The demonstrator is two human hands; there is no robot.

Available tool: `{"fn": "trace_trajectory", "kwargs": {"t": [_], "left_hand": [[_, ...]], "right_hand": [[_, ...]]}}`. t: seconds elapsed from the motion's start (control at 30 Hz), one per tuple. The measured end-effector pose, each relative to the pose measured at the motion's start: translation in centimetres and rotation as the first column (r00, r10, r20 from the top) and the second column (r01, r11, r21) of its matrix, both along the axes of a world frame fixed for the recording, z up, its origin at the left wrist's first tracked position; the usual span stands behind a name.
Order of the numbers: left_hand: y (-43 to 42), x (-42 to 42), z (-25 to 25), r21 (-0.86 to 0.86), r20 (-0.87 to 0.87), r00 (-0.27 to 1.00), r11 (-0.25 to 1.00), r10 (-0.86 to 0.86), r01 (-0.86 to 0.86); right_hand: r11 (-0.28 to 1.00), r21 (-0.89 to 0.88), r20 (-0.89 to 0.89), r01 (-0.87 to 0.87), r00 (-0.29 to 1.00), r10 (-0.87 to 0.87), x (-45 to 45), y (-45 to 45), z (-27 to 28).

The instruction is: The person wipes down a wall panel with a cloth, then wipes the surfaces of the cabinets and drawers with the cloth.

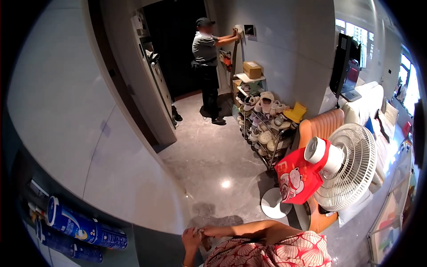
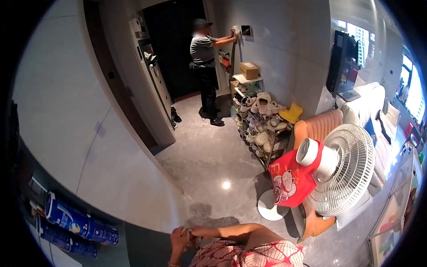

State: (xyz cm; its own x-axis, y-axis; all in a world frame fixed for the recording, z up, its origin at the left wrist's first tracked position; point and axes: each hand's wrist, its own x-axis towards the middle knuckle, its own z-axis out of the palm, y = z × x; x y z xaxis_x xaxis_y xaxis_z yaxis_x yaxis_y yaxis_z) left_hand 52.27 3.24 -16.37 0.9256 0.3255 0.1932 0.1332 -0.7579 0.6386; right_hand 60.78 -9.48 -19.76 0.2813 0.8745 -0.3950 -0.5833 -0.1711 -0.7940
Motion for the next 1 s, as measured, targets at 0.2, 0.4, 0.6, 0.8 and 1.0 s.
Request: {"fn": "trace_trajectory", "kwargs": {"t": [0.2, 0.4, 0.6, 0.8, 1.0], "left_hand": [[-0.9, 4.9, 0.1, 0.053, 0.050, 0.997, 0.997, -0.064, 0.061], [-2.8, 8.1, 0.8, 0.003, 0.141, 0.986, 0.996, -0.090, 0.090], [-2.9, 9.2, -0.9, -0.231, -0.108, 0.990, 0.971, -0.095, 0.068], [-2.6, 6.8, -0.6, -0.303, -0.159, 0.987, 0.952, -0.012, -0.037], [0.5, 4.5, -1.5, -0.715, -0.452, 0.889, 0.625, -0.072, -0.313]], "right_hand": [[0.999, 0.026, -0.042, 0.036, 0.999, -0.035, 4.5, -1.4, -1.8], [0.900, 0.435, 0.280, 0.017, 0.948, -0.153, 8.1, -2.7, -7.7], [0.978, 0.191, -0.046, 0.082, 0.996, -0.075, 8.0, -4.7, 0.5], [0.982, -0.121, -0.026, 0.143, 0.989, -0.147, 6.5, -3.6, 0.9], [0.977, -0.211, 0.205, 0.011, 0.978, 0.033, 4.7, -2.0, -1.1]]}}
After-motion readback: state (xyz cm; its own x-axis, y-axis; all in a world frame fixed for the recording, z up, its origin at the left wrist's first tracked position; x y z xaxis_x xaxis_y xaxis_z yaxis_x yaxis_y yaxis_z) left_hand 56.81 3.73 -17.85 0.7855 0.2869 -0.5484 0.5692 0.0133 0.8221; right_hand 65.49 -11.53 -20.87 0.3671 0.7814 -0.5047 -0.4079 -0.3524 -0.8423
